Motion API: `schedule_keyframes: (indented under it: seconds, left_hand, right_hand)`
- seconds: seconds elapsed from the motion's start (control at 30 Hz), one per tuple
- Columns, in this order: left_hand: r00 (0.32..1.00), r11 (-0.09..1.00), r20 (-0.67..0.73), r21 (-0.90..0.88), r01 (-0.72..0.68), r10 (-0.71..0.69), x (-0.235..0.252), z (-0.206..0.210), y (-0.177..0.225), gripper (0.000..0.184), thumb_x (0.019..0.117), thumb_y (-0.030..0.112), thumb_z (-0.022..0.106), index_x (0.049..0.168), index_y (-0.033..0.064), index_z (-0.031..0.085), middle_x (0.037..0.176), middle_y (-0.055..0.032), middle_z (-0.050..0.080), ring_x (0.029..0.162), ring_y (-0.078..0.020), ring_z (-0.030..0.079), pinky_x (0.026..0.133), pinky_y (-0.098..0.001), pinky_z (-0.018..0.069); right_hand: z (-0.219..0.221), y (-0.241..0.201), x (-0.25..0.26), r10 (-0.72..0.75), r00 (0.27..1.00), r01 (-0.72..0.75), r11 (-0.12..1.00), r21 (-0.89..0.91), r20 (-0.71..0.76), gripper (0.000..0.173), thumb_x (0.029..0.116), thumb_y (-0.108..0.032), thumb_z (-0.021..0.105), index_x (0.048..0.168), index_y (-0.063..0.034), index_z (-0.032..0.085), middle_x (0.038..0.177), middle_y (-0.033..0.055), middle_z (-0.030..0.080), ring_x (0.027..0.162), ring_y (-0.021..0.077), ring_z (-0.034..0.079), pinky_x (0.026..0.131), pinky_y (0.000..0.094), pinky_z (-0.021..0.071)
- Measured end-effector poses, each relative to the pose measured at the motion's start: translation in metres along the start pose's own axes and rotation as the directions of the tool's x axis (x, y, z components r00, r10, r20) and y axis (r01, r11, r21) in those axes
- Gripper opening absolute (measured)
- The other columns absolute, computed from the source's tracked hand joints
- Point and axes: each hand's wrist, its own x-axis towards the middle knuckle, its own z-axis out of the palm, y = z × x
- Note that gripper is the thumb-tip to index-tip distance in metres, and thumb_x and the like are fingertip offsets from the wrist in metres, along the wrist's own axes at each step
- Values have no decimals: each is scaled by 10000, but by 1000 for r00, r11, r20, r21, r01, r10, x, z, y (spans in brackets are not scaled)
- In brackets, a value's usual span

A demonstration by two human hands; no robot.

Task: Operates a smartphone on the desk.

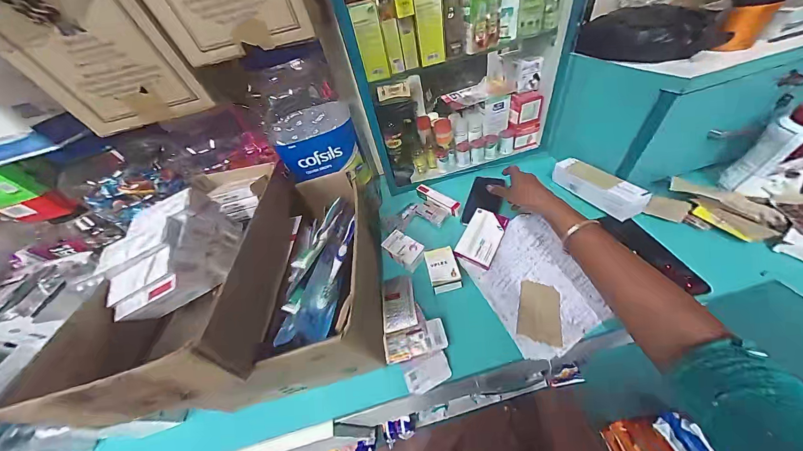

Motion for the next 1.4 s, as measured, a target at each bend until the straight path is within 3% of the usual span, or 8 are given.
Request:
schedule_keyframes:
  seconds: [0.17,0.33,0.6,0.73,0.87,0.97,1.13,1.4]
  left_hand:
    - [899,879,181,204,-431,398,126,71,48,277,1038,284,567,1163,112,745,1301,-64,698,1296,-256,585,1091,-445,431]
    - [910,868,253,298,-397,329,150,91,34,258,996,339,629,1130,166,764,1350,-49,674,1324,-295,566,1082,-521,422]
    - [874,817,335,346,-461,351,160,73,23,255,1003,358,606,1091,164,747,1343,-36,676,1318,-251,584,1080,-527,439]
    - [841,803,383,312,-507,383,162,64,15,261,1016,366,593,1106,170,740,1367,-29,662,1342,-224,565,1107,-517,424]
    - [827,808,401,280,-519,393,164,61,8,247,1006,358,610,1102,171,740,1387,-22,650,1360,-217,549,1125,-516,406]
    - [833,820,388,261,-510,395,165,59,8,241,996,348,623,1081,157,742,1360,-31,665,1358,-221,552,1139,-503,400]
    - [851,868,365,183,-462,377,164,60,6,243,987,337,645,1068,132,747,1355,-50,669,1368,-215,546,1195,-497,345]
    - [919,912,252,203,-356,303,169,72,13,235,1018,346,614,1055,150,739,1262,-8,714,1350,-146,556,1227,-481,298]
  right_hand:
    - [50,-44,41,126,992,-121,954,-274,1,875,922,-511,713,1467,84,375,1202,347,628,1128,511,630,917,658,502]
    - [53,-54,49,227,974,-204,913,-354,25,884,832,-469,791,1432,54,406,1191,298,640,1103,447,657,878,600,534]
    - [16,-46,42,226,973,-230,941,-247,-45,1216,699,-490,912,1581,-16,223,1381,367,496,1197,527,565,896,654,487]
    - [-17,-48,30,28,949,-14,999,45,-315,1125,626,-300,969,1511,-12,336,1314,344,539,1187,524,561,892,682,492]
    - [-61,-46,-19,-163,826,249,964,90,-539,992,635,-258,944,1406,20,384,1261,270,580,1098,406,626,884,572,533]
    - [-79,-21,-86,-209,857,288,952,102,-470,931,682,-214,916,1411,-35,365,1264,210,579,1078,326,639,848,498,553]
    - [-55,60,-163,-63,981,99,976,193,-182,957,559,-396,907,1336,-52,467,1144,70,633,1020,157,649,837,385,581]
    - [-36,96,-194,37,997,-53,973,-225,-73,1022,505,-395,919,1348,14,509,1116,245,656,973,467,649,776,635,532]
